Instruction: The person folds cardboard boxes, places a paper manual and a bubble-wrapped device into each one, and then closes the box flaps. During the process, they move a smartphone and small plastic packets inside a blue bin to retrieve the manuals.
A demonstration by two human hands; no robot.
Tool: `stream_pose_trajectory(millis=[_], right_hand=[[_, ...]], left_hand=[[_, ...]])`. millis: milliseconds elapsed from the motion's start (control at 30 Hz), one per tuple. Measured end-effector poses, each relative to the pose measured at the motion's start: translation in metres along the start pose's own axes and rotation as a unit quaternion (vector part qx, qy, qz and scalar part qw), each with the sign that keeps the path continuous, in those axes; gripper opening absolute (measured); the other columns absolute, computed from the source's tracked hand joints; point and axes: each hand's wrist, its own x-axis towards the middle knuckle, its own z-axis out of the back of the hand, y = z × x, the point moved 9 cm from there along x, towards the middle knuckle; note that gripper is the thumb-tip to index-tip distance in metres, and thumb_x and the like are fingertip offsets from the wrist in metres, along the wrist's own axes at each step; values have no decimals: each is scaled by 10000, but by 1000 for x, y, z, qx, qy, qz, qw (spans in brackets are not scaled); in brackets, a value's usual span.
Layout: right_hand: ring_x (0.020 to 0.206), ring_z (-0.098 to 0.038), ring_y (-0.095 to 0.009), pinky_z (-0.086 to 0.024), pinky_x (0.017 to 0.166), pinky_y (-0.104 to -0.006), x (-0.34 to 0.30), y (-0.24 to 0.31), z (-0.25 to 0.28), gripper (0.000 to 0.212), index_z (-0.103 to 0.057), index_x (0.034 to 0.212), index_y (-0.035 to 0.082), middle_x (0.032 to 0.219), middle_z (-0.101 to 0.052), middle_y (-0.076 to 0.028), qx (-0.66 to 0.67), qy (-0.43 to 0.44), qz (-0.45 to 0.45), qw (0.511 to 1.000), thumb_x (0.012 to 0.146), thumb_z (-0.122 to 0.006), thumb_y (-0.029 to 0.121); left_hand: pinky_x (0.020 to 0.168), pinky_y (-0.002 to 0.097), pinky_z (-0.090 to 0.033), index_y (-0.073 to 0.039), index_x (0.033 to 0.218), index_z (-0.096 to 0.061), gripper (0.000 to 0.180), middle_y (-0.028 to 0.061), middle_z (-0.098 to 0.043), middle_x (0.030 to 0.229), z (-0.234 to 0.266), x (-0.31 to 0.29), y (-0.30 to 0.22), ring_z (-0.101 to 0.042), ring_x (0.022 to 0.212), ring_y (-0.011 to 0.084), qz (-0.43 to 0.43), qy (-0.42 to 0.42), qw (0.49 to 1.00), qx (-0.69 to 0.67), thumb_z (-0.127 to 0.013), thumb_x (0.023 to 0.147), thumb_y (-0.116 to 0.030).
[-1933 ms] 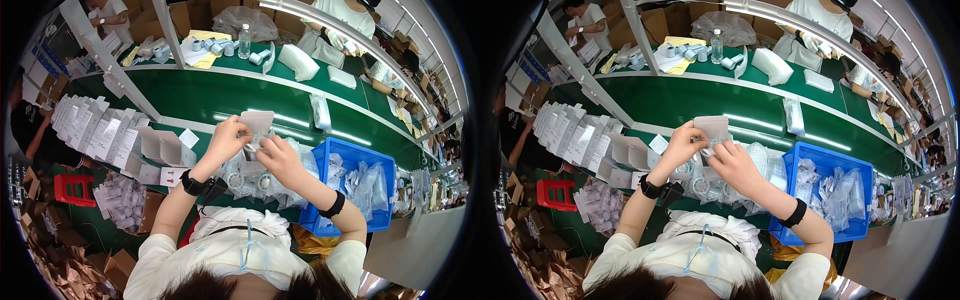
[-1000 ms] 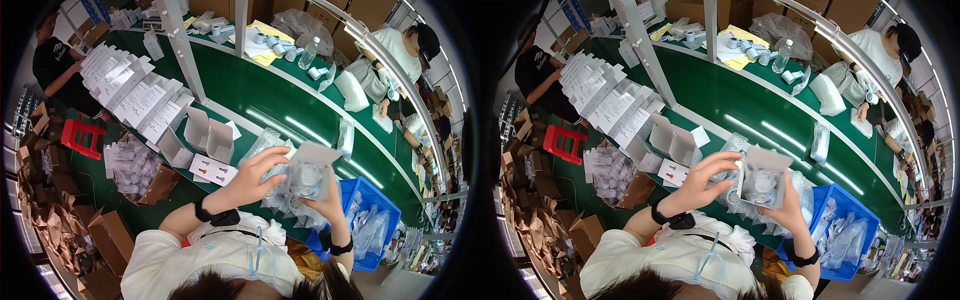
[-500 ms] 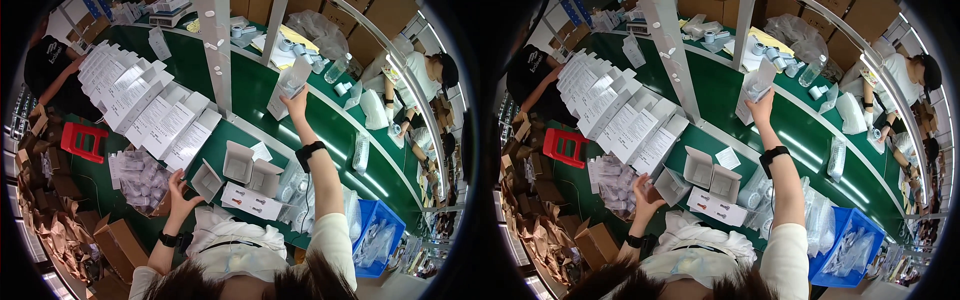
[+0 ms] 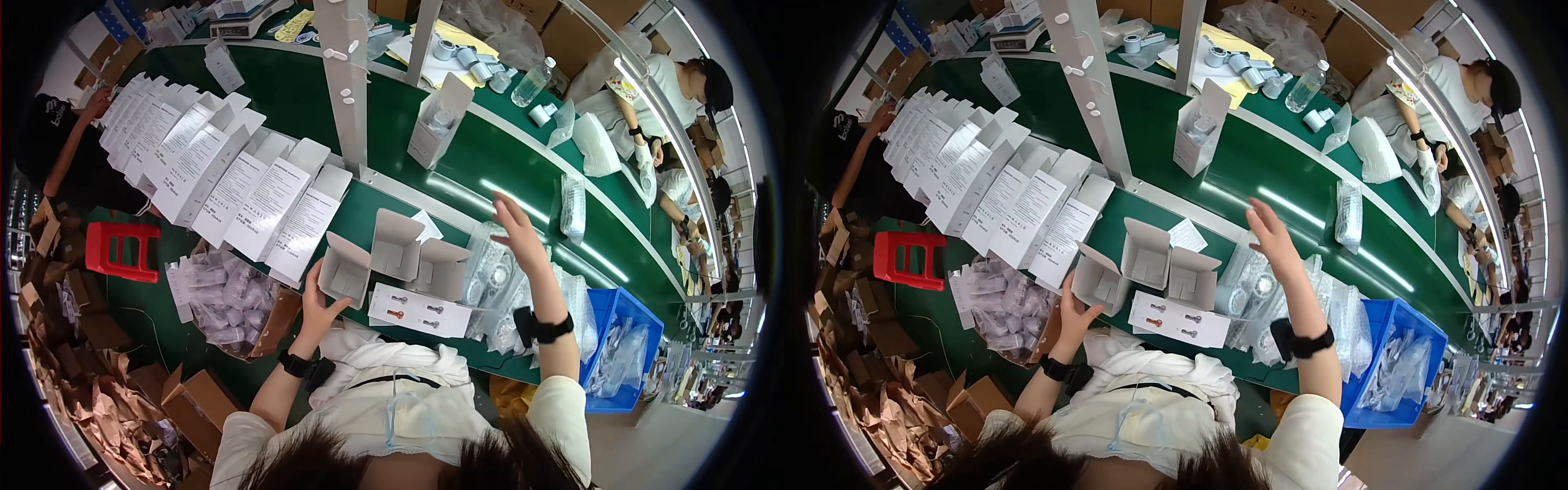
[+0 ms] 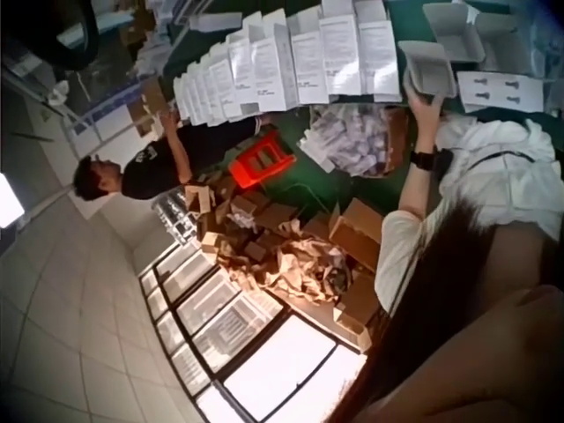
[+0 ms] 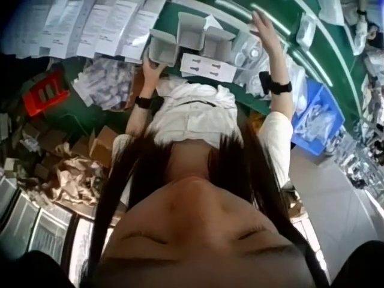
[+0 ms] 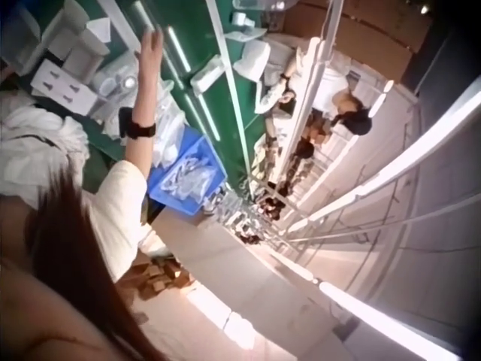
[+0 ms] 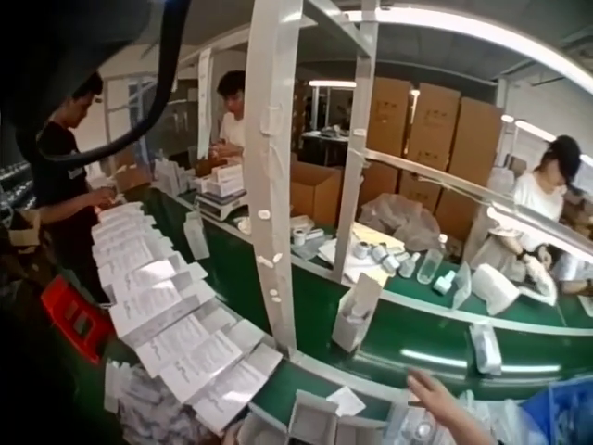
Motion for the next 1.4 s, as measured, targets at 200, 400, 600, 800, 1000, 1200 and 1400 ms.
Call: stream_pose_trajectory(millis=[200,400,600,800,1000,1200,1400], right_hand=[[1178,-393,-243,-403,889,-363,-78,-65,-55,598,-239,1377,155,1309,-370,-135,-71,81,22,994,866,-482,347],[1042,-503,-175,-401,861,-331,-44,-76,-79,504,-362,1310,116,1157,-511,-90,32,-46,2,998,812,-417,172],[1021,-520,-198,-394,859,-328,-21,-67,-95,479,-396,1279,102,1104,-560,-97,-36,-85,15,996,804,-417,159],[1083,-506,-267,-377,906,-359,-33,-71,-103,610,-293,1342,65,1210,-509,-151,-57,-39,47,997,811,-552,214],[1079,-505,-269,-399,897,-363,-65,-28,-76,712,-249,1358,54,1249,-463,-153,-106,-57,129,984,782,-633,223],[895,-570,-161,-479,727,-280,-118,-41,-27,497,-431,1234,30,1038,-562,-91,-53,-145,116,981,784,-622,120],[670,-567,-91,-468,605,-231,-172,-133,-4,326,-543,1083,8,761,-591,-34,-56,-222,8,973,774,-620,79]], left_hand=[[1005,340,-268,6,1327,-195,807,144,-320,1302,-24,32,-2,-340,1201,235,-42,-23,999,-14,-702,731,-189],[995,346,-288,11,1324,-201,744,164,-326,1310,-45,73,0,-352,1202,243,-104,-42,992,-55,-661,761,-150],[999,351,-282,6,1326,-209,713,177,-325,1316,-61,99,-13,-355,1204,269,-143,-3,987,69,-638,775,-140],[1010,358,-262,-11,1348,-165,765,167,-298,1316,-50,82,-12,-337,1208,274,-133,-35,982,128,-646,769,-144],[984,365,-293,-17,1341,-161,796,155,-300,1275,-45,59,-31,-363,1160,286,-162,-106,940,280,-673,741,-125],[875,370,-369,-20,1278,-249,781,161,-340,1194,-35,10,-29,-410,1031,280,-130,-62,952,269,-722,661,-91],[913,388,-353,-27,1299,-275,793,167,-342,1243,-183,-31,-49,-393,1088,363,-275,402,791,369,-711,639,-94]])
